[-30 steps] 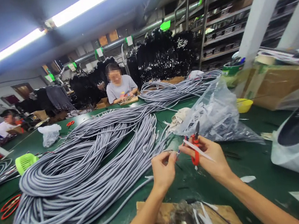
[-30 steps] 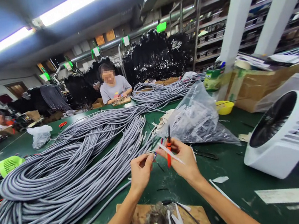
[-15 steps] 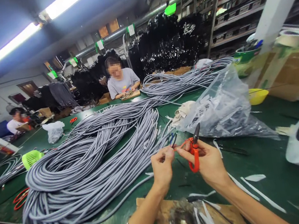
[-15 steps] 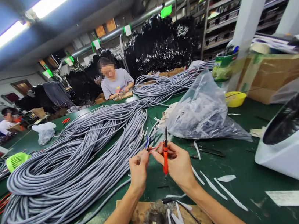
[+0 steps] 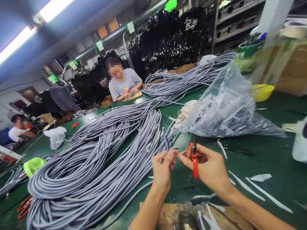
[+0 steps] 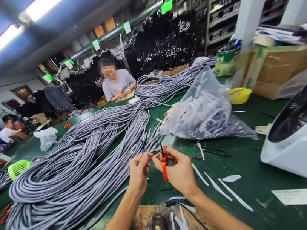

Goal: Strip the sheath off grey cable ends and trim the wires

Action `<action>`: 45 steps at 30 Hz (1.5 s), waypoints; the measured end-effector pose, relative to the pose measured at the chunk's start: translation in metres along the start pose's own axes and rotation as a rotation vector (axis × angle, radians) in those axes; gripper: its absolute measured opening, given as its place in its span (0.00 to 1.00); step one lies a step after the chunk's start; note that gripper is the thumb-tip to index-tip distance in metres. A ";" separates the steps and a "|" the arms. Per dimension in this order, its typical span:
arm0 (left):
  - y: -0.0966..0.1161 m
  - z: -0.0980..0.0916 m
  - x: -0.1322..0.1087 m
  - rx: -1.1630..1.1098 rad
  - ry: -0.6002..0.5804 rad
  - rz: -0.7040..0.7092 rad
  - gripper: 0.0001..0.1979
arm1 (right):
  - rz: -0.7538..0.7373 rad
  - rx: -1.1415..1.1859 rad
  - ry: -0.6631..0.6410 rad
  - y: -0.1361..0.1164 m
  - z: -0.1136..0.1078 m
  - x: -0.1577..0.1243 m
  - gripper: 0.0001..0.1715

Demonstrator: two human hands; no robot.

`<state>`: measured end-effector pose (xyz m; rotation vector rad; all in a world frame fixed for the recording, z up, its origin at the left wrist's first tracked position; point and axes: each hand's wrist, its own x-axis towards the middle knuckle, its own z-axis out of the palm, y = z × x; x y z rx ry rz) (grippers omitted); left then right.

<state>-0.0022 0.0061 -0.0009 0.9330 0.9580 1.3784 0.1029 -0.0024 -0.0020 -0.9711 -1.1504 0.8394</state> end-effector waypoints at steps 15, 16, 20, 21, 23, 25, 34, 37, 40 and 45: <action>-0.002 0.001 0.003 -0.228 0.053 -0.149 0.21 | -0.007 -0.010 0.082 0.008 0.000 0.001 0.20; -0.003 0.001 0.003 -0.233 0.070 -0.137 0.20 | -0.007 -0.012 0.086 0.008 0.001 0.000 0.19; -0.001 0.000 0.004 -0.233 0.070 -0.123 0.22 | 0.004 0.002 0.066 0.007 0.001 0.002 0.20; -0.001 0.000 0.004 -0.230 0.053 -0.125 0.23 | 0.010 0.008 0.058 0.007 0.000 0.003 0.20; 0.001 -0.001 0.005 -0.222 0.006 -0.126 0.24 | 0.021 0.023 0.045 0.007 -0.001 0.006 0.21; 0.002 -0.001 0.005 -0.211 -0.046 -0.118 0.24 | 0.035 0.038 0.034 0.008 -0.004 0.009 0.22; -0.007 -0.005 0.005 0.033 -0.087 0.059 0.20 | 0.044 0.090 -0.023 0.005 -0.012 0.012 0.21; -0.008 -0.004 0.002 0.081 -0.077 0.078 0.19 | 0.031 0.110 0.004 0.002 -0.012 0.012 0.20; -0.007 -0.001 -0.002 0.117 -0.079 0.066 0.18 | 0.023 0.125 0.033 -0.002 -0.014 0.011 0.20; -0.007 0.001 -0.001 0.122 -0.056 0.042 0.19 | 0.029 0.122 0.044 -0.005 -0.022 0.012 0.20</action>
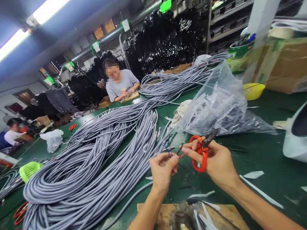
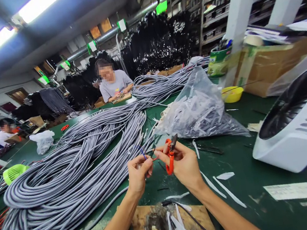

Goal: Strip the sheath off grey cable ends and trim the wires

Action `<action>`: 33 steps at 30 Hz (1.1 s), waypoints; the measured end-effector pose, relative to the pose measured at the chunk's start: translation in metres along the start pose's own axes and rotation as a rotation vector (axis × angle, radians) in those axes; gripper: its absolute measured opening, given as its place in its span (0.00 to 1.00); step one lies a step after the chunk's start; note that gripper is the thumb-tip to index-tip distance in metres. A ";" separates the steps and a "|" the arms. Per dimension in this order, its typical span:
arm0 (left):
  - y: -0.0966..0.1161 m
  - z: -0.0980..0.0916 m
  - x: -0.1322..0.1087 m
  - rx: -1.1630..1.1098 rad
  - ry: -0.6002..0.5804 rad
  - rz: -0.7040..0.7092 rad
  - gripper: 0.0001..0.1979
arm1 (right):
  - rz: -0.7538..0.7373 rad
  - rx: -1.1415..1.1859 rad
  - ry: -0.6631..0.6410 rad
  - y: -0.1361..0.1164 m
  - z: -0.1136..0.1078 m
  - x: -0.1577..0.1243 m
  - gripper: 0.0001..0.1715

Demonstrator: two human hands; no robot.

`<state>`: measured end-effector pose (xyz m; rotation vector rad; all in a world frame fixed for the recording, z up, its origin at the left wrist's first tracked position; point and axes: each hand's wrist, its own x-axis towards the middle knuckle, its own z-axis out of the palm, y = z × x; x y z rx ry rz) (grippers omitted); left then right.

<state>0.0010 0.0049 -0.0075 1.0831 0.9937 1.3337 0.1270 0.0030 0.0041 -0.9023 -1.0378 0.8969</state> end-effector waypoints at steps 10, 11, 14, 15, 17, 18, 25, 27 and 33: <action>-0.002 0.000 0.000 -0.060 0.035 0.030 0.12 | -0.065 -0.148 -0.098 -0.002 -0.003 -0.002 0.17; -0.002 0.001 0.000 -0.065 0.045 0.035 0.12 | -0.081 -0.170 -0.106 0.000 -0.003 -0.003 0.16; -0.002 0.003 -0.001 -0.044 0.063 0.051 0.10 | -0.164 -0.253 -0.100 0.006 -0.004 -0.005 0.14; -0.002 0.004 -0.001 -0.020 0.068 0.064 0.08 | -0.193 -0.287 -0.094 0.008 -0.004 -0.006 0.12; -0.002 0.005 -0.002 0.034 0.078 0.087 0.06 | -0.224 -0.353 -0.086 0.011 -0.005 -0.007 0.10; -0.002 0.005 -0.002 0.049 0.081 0.090 0.06 | -0.217 -0.372 -0.085 0.012 -0.005 -0.007 0.10; -0.003 0.005 0.000 -0.068 0.107 -0.007 0.16 | -0.024 -0.183 -0.013 0.008 0.005 -0.003 0.21; -0.002 0.004 0.000 -0.102 0.095 -0.020 0.18 | -0.009 -0.168 -0.003 0.012 0.007 -0.001 0.23; 0.007 -0.002 0.003 -0.199 -0.140 -0.054 0.21 | -0.019 -0.239 -0.032 0.017 0.004 0.003 0.25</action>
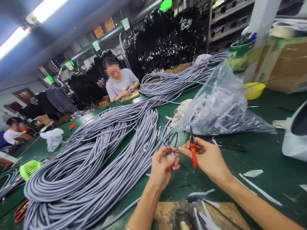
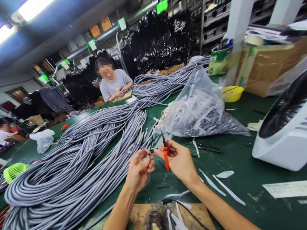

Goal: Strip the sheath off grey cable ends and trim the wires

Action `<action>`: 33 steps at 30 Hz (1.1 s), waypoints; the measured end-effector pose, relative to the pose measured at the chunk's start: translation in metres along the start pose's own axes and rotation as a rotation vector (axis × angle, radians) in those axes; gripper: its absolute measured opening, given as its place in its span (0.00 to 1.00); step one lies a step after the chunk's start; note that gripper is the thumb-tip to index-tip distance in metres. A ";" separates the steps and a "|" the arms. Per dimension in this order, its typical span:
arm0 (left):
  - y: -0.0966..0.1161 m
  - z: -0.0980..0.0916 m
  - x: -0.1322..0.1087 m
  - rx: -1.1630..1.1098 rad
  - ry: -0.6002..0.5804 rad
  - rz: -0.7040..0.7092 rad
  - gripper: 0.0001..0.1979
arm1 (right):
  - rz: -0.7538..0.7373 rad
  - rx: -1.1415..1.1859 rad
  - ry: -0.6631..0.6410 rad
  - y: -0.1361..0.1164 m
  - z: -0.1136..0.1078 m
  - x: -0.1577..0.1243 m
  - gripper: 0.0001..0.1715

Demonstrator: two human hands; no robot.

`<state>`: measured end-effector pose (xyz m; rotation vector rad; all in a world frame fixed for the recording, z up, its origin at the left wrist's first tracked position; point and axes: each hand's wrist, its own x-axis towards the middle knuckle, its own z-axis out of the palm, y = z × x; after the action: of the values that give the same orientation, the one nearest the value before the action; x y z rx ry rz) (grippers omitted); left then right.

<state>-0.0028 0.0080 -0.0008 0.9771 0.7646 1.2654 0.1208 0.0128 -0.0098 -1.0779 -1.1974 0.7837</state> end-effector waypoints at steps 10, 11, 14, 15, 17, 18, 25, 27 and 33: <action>0.016 -0.027 0.000 0.433 0.135 0.570 0.08 | -0.469 -0.519 -0.101 -0.004 -0.001 -0.010 0.21; 0.017 -0.027 -0.001 0.524 0.145 0.612 0.09 | -0.486 -0.542 -0.117 -0.003 0.000 -0.010 0.21; 0.016 -0.026 -0.004 0.699 0.142 0.647 0.12 | -0.541 -0.609 -0.121 0.001 0.000 -0.010 0.20; 0.014 -0.026 -0.004 0.730 0.134 0.654 0.13 | -0.571 -0.631 -0.121 0.002 0.000 -0.010 0.19; 0.012 -0.025 -0.004 0.765 0.116 0.670 0.15 | -0.638 -0.681 -0.121 0.003 -0.002 -0.010 0.19; 0.012 -0.025 -0.004 0.777 0.107 0.674 0.15 | -0.664 -0.713 -0.120 0.004 -0.003 -0.010 0.19; 0.014 -0.028 -0.003 0.797 0.074 0.595 0.14 | -0.633 -0.876 -0.184 0.004 -0.011 -0.009 0.18; 0.016 -0.028 -0.003 0.744 0.067 0.522 0.14 | -0.624 -0.888 -0.201 0.005 -0.012 -0.010 0.16; 0.019 -0.028 0.003 0.597 0.060 0.345 0.07 | -0.632 -0.910 -0.227 0.013 -0.011 -0.014 0.14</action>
<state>-0.0356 0.0167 0.0051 1.6114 1.0867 1.3927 0.1288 0.0017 -0.0266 -1.2126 -2.0404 -0.1876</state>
